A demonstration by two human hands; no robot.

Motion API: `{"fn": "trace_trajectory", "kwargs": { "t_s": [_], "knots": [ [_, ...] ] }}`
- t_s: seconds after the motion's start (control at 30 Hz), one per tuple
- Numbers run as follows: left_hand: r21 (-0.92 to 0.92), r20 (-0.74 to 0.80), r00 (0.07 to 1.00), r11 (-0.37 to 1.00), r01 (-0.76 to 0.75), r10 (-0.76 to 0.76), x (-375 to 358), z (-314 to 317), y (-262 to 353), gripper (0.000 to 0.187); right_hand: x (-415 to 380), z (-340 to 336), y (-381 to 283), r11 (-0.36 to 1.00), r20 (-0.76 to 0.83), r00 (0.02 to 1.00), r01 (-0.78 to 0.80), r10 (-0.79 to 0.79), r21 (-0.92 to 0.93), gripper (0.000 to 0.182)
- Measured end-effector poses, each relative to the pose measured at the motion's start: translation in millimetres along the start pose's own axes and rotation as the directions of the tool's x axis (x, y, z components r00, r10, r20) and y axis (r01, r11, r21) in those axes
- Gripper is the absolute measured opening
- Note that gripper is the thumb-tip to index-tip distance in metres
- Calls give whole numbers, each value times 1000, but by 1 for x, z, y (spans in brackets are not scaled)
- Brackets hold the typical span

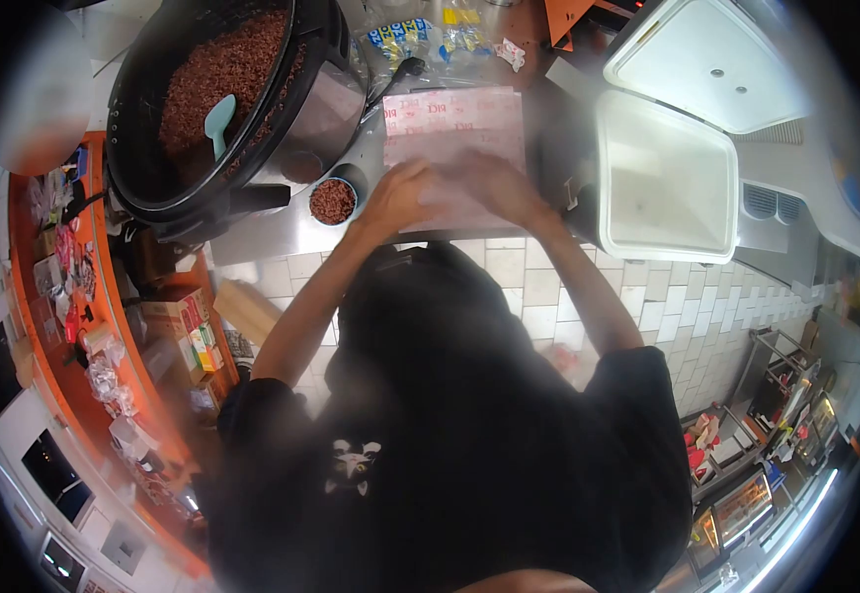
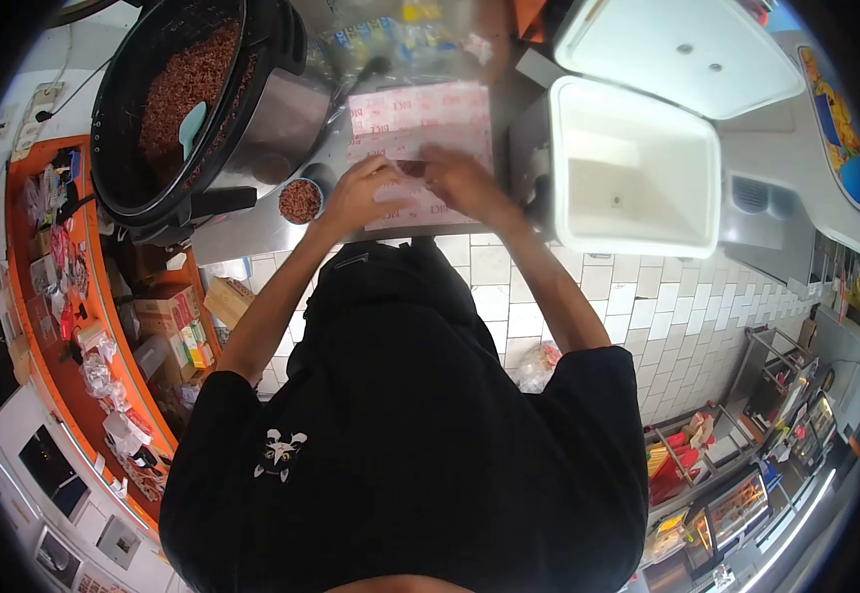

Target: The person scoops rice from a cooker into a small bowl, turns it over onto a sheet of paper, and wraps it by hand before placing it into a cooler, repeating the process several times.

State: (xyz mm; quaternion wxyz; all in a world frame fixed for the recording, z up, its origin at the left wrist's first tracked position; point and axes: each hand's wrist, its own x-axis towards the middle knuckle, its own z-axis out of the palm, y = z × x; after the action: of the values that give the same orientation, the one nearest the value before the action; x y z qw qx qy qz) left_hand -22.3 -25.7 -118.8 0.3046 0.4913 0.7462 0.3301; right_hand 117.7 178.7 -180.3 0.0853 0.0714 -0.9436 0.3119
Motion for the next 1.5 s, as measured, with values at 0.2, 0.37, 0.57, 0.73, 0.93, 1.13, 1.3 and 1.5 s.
{"fn": "trace_trajectory", "kwargs": {
  "t_s": [0.2, 0.37, 0.57, 0.73, 0.93, 1.13, 1.3, 1.5],
  "knots": [
    [559, -170, 856, 763, -324, 488, 24, 18, -17, 32, 12, -16, -9, 966, -29, 974, -217, 223, 140, 18],
    [-20, -37, 994, 995, 102, -103, 61, 11, -68, 24, 35, -14, 10, 925, 6, 928, -372, 373, 80, 24],
    [-183, 176, 979, 974, 135, -103, 92, 1, -125, 16, 45, 7, 53, 877, 18, 894, -443, 448, 187, 30],
    [-423, 233, 967, 885, 196, -103, 74, -8, -144, 23, 23, 34, 94, 927, -36, 934, -349, 357, 140, 25],
    [-29, -64, 976, 978, 205, -207, 59, 5, -108, 24, 24, 28, 69, 842, -43, 854, -519, 519, -148, 19],
    [457, -568, 816, 866, 204, 108, 64, 26, -79, 21, 51, 2, 32, 778, -408, 881, -426, 240, -462, 12],
    [396, -211, 967, 892, 220, -145, 67, 34, -87, 17, 21, 22, 41, 892, -184, 909, -407, 374, -195, 12],
    [360, -267, 960, 933, 16, 87, 18, 49, -88, 17, -4, 7, -1, 904, -50, 950, -310, 309, -295, 24]
  ]
}}
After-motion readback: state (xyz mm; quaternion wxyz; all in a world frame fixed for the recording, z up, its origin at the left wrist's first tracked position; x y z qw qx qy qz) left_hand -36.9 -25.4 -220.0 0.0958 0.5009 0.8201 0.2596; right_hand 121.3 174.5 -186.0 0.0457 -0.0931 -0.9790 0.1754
